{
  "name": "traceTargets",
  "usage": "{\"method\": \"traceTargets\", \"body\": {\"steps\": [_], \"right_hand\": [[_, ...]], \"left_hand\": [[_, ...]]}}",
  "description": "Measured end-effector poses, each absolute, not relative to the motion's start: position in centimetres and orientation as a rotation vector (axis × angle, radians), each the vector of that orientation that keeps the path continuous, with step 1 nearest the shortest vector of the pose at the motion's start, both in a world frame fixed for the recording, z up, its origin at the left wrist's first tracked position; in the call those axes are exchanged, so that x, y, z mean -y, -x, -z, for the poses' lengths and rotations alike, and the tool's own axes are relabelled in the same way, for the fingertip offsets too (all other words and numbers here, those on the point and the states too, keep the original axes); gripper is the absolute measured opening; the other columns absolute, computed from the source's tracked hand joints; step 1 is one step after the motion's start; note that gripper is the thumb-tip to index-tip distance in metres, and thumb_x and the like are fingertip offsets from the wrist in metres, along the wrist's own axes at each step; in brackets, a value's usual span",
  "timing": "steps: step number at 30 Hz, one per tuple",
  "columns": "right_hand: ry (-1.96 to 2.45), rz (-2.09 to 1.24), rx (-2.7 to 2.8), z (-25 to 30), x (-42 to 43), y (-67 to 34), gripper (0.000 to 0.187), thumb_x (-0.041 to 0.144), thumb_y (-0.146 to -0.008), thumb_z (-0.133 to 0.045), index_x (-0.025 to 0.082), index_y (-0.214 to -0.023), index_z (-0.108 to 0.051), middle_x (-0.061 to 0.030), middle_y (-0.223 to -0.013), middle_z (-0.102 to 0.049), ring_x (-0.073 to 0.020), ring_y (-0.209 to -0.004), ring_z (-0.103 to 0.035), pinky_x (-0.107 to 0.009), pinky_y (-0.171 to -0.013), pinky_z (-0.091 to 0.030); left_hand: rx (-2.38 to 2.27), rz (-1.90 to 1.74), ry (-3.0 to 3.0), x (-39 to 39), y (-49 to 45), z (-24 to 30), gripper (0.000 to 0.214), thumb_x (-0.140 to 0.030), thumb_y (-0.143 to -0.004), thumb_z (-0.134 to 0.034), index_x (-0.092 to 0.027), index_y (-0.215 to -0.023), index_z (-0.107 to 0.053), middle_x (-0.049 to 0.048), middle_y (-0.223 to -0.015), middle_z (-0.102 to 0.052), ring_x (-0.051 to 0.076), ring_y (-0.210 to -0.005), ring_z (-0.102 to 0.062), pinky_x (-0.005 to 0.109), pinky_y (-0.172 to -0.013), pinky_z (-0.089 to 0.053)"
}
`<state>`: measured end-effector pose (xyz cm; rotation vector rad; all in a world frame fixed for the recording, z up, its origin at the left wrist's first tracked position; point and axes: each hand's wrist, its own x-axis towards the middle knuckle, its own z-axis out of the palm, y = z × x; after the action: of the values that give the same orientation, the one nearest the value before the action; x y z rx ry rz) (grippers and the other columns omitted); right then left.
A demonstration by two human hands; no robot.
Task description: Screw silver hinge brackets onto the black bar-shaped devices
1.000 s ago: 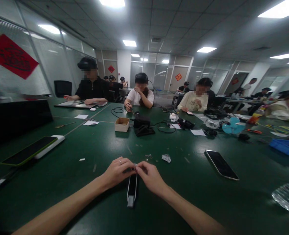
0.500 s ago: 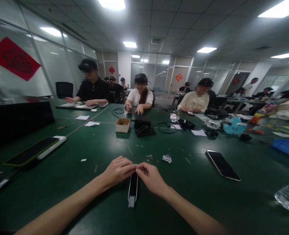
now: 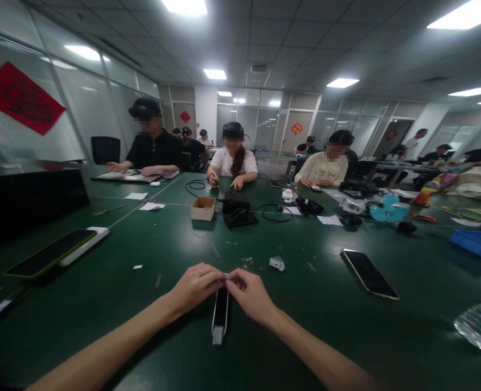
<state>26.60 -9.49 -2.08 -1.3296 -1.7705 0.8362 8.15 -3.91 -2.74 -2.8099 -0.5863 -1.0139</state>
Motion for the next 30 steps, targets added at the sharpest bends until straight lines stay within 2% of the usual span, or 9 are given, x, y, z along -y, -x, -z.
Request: {"method": "traceTargets", "body": {"steps": [7,12,15,22,30], "right_hand": [[1.325,-0.728,1.851,2.4,9.4,-27.0,0.019,0.032,-0.087,-0.053,0.017,-0.089,-0.065,-0.0009,-0.077,-0.061,-0.0139,-0.068,-0.053,-0.025,-0.060,-0.042],[1.387,-0.513,1.957,1.9,9.2,-27.9,0.018,0.028,-0.088,-0.050,0.019,-0.091,-0.064,-0.0041,-0.087,-0.063,-0.0165,-0.075,-0.055,-0.028,-0.065,-0.045],[1.467,-0.446,1.972,1.9,8.7,-28.7,0.016,0.025,-0.087,-0.050,0.018,-0.093,-0.064,-0.0056,-0.090,-0.063,-0.0182,-0.080,-0.056,-0.031,-0.070,-0.047],[1.517,-0.441,2.066,3.1,8.1,-29.3,0.018,0.029,-0.089,-0.049,0.019,-0.094,-0.064,-0.0047,-0.091,-0.062,-0.0183,-0.085,-0.056,-0.033,-0.077,-0.047],[1.476,-0.467,2.079,3.1,8.2,-29.2,0.018,0.028,-0.091,-0.048,0.019,-0.094,-0.064,-0.0044,-0.092,-0.062,-0.0177,-0.085,-0.056,-0.032,-0.075,-0.047]], "left_hand": [[0.664,1.011,2.950,3.4,-7.8,2.5,0.013,-0.024,-0.090,-0.055,-0.018,-0.095,-0.065,0.0034,-0.088,-0.069,0.014,-0.080,-0.064,0.025,-0.071,-0.044],[0.959,0.871,3.113,2.1,-6.0,1.5,0.014,-0.025,-0.087,-0.058,-0.018,-0.096,-0.066,0.0037,-0.093,-0.068,0.013,-0.077,-0.062,0.023,-0.071,-0.047],[1.133,0.745,3.219,1.5,-5.1,1.0,0.014,-0.025,-0.084,-0.061,-0.017,-0.093,-0.067,0.0017,-0.087,-0.068,0.014,-0.077,-0.062,0.023,-0.071,-0.047],[1.259,0.663,3.352,1.8,-5.5,0.9,0.014,-0.025,-0.082,-0.064,-0.018,-0.093,-0.069,-0.0002,-0.086,-0.070,0.014,-0.079,-0.064,0.023,-0.074,-0.046],[1.333,0.735,3.340,1.7,-5.8,1.6,0.013,-0.026,-0.082,-0.064,-0.019,-0.091,-0.070,-0.0008,-0.086,-0.071,0.015,-0.079,-0.065,0.022,-0.075,-0.047]]}}
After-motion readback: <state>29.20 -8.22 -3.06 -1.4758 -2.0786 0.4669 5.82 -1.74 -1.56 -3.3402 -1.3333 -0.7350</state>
